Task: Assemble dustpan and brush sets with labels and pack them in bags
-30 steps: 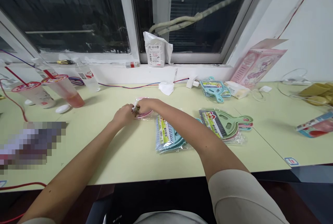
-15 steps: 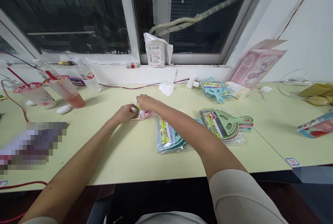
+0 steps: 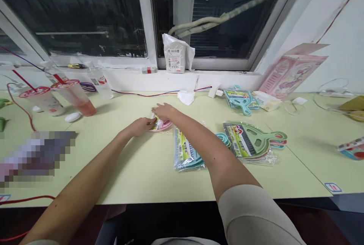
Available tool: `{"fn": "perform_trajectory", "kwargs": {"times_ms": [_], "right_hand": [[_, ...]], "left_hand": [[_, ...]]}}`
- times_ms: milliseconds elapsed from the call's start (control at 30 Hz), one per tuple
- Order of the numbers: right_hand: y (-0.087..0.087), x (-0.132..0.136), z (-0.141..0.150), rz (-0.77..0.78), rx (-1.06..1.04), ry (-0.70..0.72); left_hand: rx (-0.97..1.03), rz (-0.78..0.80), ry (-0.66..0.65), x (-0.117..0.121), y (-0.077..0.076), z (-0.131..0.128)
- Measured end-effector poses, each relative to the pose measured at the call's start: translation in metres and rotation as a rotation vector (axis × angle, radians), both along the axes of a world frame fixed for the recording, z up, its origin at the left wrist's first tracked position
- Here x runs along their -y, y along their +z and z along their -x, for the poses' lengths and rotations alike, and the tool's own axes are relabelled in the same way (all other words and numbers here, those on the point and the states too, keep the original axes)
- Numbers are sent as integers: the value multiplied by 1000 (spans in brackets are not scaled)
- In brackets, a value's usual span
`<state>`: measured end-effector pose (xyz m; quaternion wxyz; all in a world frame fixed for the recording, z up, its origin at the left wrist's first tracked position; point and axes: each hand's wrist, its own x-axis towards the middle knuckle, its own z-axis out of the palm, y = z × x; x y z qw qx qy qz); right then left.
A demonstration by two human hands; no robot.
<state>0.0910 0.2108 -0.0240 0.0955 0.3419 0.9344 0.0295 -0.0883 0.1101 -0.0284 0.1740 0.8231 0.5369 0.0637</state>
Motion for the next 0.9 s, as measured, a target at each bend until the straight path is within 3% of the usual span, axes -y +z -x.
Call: {"fn": "perform_trajectory", "kwargs": {"times_ms": [233, 367, 533, 700, 900], "right_hand": [[-4, 3, -3, 198, -143, -152], [-10, 5, -3, 162, -135, -154], [-16, 1, -3, 119, -99, -159], [-18, -3, -5, 86, -54, -129], [-19, -9, -4, 66, -33, -125]], "left_hand": [[-9, -15, -38, 2, 1, -1], [61, 14, -23, 3, 3, 1], [183, 248, 51, 7, 10, 7], [143, 391, 68, 7, 15, 9], [80, 459, -7, 6, 25, 19]]}}
